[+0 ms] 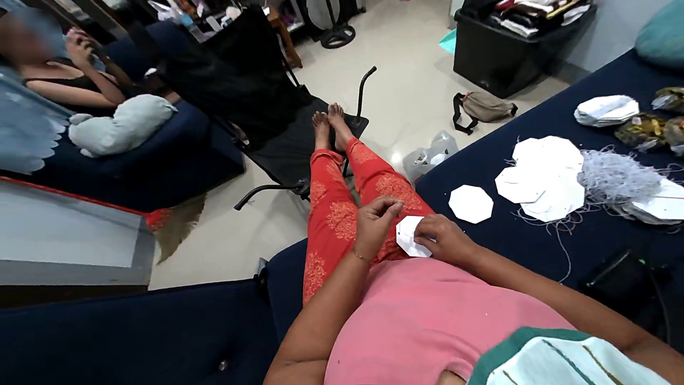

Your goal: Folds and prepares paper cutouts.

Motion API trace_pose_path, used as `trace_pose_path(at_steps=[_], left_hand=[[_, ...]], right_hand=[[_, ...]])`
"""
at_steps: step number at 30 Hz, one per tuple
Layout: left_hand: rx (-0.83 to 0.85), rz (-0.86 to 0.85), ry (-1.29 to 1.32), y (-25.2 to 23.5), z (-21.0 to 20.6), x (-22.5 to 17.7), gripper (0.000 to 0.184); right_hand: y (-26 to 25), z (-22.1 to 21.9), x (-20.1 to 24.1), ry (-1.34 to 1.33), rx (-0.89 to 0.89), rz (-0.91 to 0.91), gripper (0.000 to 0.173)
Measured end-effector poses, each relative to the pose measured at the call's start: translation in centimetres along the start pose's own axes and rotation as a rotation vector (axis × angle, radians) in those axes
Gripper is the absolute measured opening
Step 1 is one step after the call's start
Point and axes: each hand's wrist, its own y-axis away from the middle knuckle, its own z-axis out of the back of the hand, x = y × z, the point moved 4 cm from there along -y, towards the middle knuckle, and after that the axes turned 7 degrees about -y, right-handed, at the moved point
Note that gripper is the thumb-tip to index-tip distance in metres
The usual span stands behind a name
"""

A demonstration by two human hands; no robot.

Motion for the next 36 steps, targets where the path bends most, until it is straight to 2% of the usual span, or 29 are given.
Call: trace_pose_path(at_steps=[4, 9, 27, 32, 36], left_hand=[[0.096, 0.256, -0.012, 0.0, -0.4, 0.8, 0.012], [0.132, 0.405, 0.037, 0.2, -1.1, 1.7, 0.009], [0.192, 0.537, 0.063, 0.5, -1.7, 1.7, 0.008], [0.215, 0.534, 0.045, 0.5, -1.8, 1.8, 0.006], [0.284, 0.471, -0.065, 0.5, -1.8, 1.8, 0.007]], right_hand=[[0.2, 0.8, -0.1, -0.120, -0.264, 0.056, 0.019], [0.2, 1.7, 0.2, -0.247, -0.441, 0.089, 0.018], [0.0, 0.5, 0.2, -0.017, -0.340, 0.128, 0.017], [0.0, 0.5, 0.1, 0.017, -0.320, 0.118, 0.016], [0.1, 1.1, 0.2, -0.003, -0.264, 0.074, 0.018]])
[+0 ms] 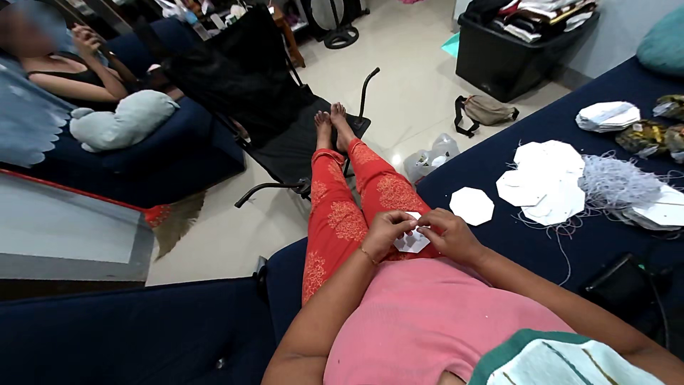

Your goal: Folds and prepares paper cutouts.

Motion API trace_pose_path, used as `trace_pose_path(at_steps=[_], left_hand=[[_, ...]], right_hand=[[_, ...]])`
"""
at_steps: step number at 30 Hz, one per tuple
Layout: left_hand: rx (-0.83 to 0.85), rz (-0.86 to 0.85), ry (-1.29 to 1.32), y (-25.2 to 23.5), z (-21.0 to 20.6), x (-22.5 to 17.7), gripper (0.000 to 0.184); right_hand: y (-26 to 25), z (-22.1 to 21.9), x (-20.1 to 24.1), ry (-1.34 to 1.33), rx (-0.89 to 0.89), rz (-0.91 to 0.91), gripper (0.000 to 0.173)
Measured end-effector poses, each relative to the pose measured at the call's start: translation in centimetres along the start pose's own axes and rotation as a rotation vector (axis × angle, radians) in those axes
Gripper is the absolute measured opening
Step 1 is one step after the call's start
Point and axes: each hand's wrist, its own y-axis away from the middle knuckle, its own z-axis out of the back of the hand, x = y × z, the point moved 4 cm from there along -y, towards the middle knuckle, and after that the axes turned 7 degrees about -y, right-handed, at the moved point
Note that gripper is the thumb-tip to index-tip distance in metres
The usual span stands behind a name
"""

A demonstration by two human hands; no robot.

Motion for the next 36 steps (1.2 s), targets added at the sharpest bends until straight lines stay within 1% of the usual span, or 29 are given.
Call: trace_pose_path(at_steps=[3, 5, 8, 11, 15, 19, 22, 24, 26, 28, 30, 31, 34, 36], left_hand=[[0.059, -0.048, -0.200, 0.1, 0.1, -0.4, 0.014], [0.104, -0.084, -0.277, 0.1, 0.0, -0.5, 0.015], [0.152, -0.114, -0.336, 0.1, -0.1, -0.6, 0.014], [0.187, -0.105, -0.414, 0.2, -0.1, -0.9, 0.015], [0.203, -0.104, -0.457, 0.1, -0.1, -0.9, 0.016], [0.188, -0.126, -0.409, -0.2, -0.1, -0.5, 0.013], [0.175, -0.203, -0.391, -0.5, 0.0, 0.0, 0.013], [0.158, -0.271, -0.377, -0.7, 0.1, 0.0, 0.013], [0.133, -0.306, -0.360, -0.8, 0.1, 0.0, 0.013], [0.117, -0.307, -0.354, -0.8, 0.1, 0.0, 0.014], [0.114, -0.271, -0.320, -0.8, 0.2, 0.3, 0.015], [0.112, -0.224, -0.274, -0.8, 0.3, 0.6, 0.016], [0.084, -0.064, -0.023, -0.8, 0.2, 1.3, 0.012], [0.095, 0.003, 0.139, -0.7, 0.2, 1.4, 0.013]], right_hand=[[-0.3, 0.8, 0.6, 0.022, -0.002, 0.050, 0.023], [-0.6, 1.3, 1.4, 0.049, 0.035, 0.154, 0.024], [-1.0, 1.5, 1.8, 0.084, 0.117, 0.338, 0.021], [-1.2, 1.6, 2.1, 0.120, 0.172, 0.447, 0.018], [-1.2, 1.5, 2.2, 0.170, 0.193, 0.499, 0.018], [-1.3, 1.2, 2.1, 0.221, 0.170, 0.480, 0.016], [-1.4, 1.0, 1.8, 0.179, 0.142, 0.407, 0.017], [-1.5, 1.0, 1.4, 0.084, 0.103, 0.322, 0.016], [-1.5, 1.0, 0.8, -0.038, 0.076, 0.183, 0.016], [-1.5, 0.9, 0.0, -0.151, 0.067, -0.001, 0.019], [-1.6, 0.9, -0.4, -0.248, 0.079, -0.192, 0.021], [-1.6, 0.8, -0.7, -0.280, 0.088, -0.259, 0.021], [-1.5, 0.3, -1.6, -0.279, 0.107, -0.356, 0.022], [-1.5, 0.2, -1.6, -0.240, 0.119, -0.369, 0.023]])
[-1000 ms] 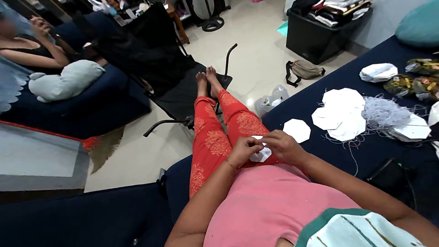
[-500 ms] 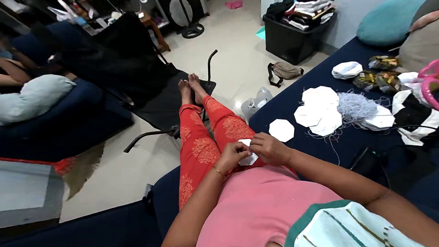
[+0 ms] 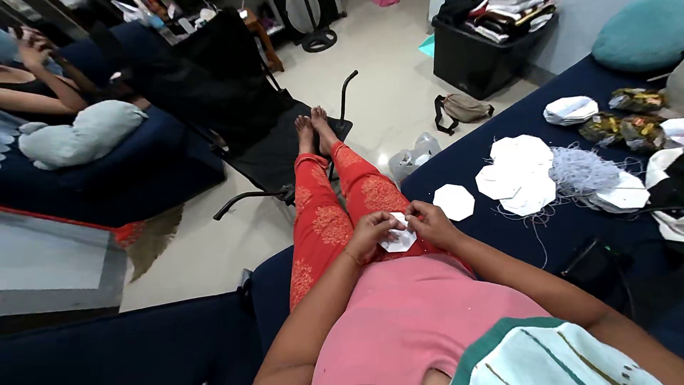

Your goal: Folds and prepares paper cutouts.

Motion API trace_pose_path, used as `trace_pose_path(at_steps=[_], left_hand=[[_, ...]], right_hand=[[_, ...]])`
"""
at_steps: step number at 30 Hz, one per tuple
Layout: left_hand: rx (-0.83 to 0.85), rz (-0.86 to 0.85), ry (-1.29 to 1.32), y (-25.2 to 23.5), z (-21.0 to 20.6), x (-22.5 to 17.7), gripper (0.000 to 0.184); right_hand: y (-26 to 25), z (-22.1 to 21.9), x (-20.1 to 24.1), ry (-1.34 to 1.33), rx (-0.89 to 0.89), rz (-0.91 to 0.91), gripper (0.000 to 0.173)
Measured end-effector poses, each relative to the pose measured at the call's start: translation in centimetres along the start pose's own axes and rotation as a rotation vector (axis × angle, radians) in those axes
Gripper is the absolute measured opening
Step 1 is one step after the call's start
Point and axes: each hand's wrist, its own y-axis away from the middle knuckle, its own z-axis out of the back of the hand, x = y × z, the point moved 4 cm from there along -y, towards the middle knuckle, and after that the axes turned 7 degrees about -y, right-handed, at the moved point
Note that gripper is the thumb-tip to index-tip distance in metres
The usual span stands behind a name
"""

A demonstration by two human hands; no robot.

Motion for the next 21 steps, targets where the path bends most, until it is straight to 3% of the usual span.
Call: trace_pose_path(at_steps=[6, 10, 12, 17, 21], left_hand=[[-0.141, 0.032, 0.275, 0.1, 0.3, -0.2, 0.019], [-0.217, -0.018, 0.291, 0.1, 0.6, 0.2, 0.019], [-0.255, -0.036, 0.172, 0.0, 0.3, 0.2, 0.015], [-0.126, -0.171, -0.576, -0.1, -1.0, -0.5, 0.022], [-0.128, -0.135, -0.649, -0.2, -1.3, -0.7, 0.019]], right_hand=[[0.4, -0.5, 0.5, 0.124, 0.017, 0.019, 0.022], [0.9, -1.2, 1.1, 0.242, 0.029, 0.154, 0.020], [1.1, -1.5, 1.4, 0.264, 0.034, 0.197, 0.020], [0.8, -1.2, 0.9, 0.218, -0.044, 0.208, 0.018], [0.7, -1.2, 0.2, 0.134, -0.102, 0.200, 0.016]])
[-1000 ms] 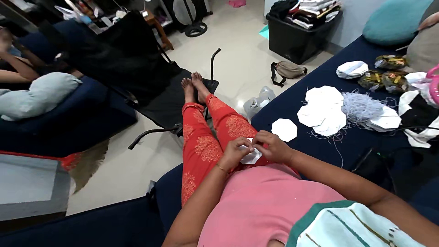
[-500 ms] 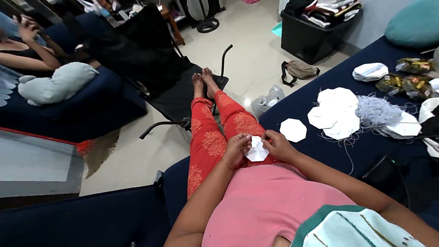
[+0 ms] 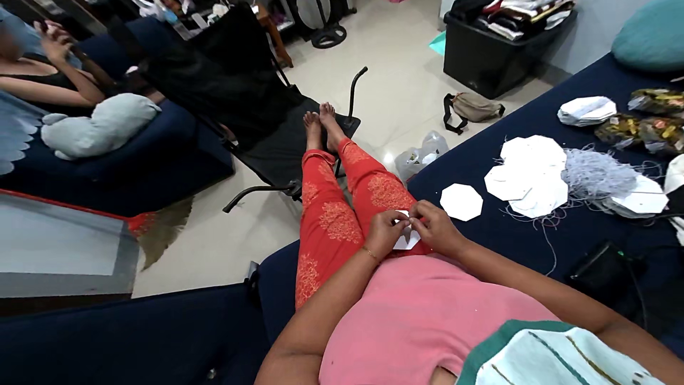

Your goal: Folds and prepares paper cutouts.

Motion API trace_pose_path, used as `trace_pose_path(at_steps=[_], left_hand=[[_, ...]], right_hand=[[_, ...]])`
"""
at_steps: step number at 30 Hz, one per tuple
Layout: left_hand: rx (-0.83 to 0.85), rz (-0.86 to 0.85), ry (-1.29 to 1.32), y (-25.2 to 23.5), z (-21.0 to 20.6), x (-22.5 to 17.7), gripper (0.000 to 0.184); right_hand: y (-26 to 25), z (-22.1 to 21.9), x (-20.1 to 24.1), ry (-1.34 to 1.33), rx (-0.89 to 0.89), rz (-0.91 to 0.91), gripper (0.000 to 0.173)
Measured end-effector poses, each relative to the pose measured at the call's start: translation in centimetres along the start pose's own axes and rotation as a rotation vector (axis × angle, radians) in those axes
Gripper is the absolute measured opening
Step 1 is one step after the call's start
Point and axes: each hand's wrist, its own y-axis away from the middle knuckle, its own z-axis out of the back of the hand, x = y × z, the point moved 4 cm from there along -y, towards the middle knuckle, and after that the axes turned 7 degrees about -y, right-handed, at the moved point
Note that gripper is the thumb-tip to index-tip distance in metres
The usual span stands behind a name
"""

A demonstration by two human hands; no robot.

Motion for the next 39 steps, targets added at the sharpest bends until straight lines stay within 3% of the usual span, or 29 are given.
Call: trace_pose_path(at_steps=[4, 9, 17, 24, 27, 32, 36, 39], left_hand=[[-0.050, -0.007, 0.246, -0.2, 0.1, 1.0, 0.013], [-0.047, -0.010, 0.358, -0.1, -0.1, 1.3, 0.011], [-0.051, 0.135, 0.356, -0.1, -0.4, 1.0, 0.013], [-0.070, 0.204, 0.308, -0.1, -0.4, 0.6, 0.017], [-0.064, 0.137, 0.081, 0.0, 0.0, -0.1, 0.020], [-0.125, -0.101, -0.259, 0.5, -0.3, -1.3, 0.022], [-0.231, -0.270, -0.320, 0.8, -0.6, -1.4, 0.019], [-0.195, -0.281, -0.281, 0.6, -0.6, -1.4, 0.020]], right_hand=[[0.2, 0.1, -0.5, -0.288, -0.043, -0.046, 0.019], [0.1, 0.2, -0.8, -0.356, -0.163, 0.032, 0.021], [0.2, -0.3, -0.4, -0.161, -0.133, 0.042, 0.015], [0.5, -0.6, 0.4, 0.085, -0.241, 0.224, 0.014], [0.5, -0.8, 0.4, 0.151, -0.253, 0.271, 0.017], [0.2, -0.6, 0.7, 0.197, -0.175, 0.174, 0.016], [0.2, -0.3, 1.0, 0.163, -0.165, 0.131, 0.017], [0.3, -0.2, 0.9, 0.132, -0.220, 0.179, 0.017]])
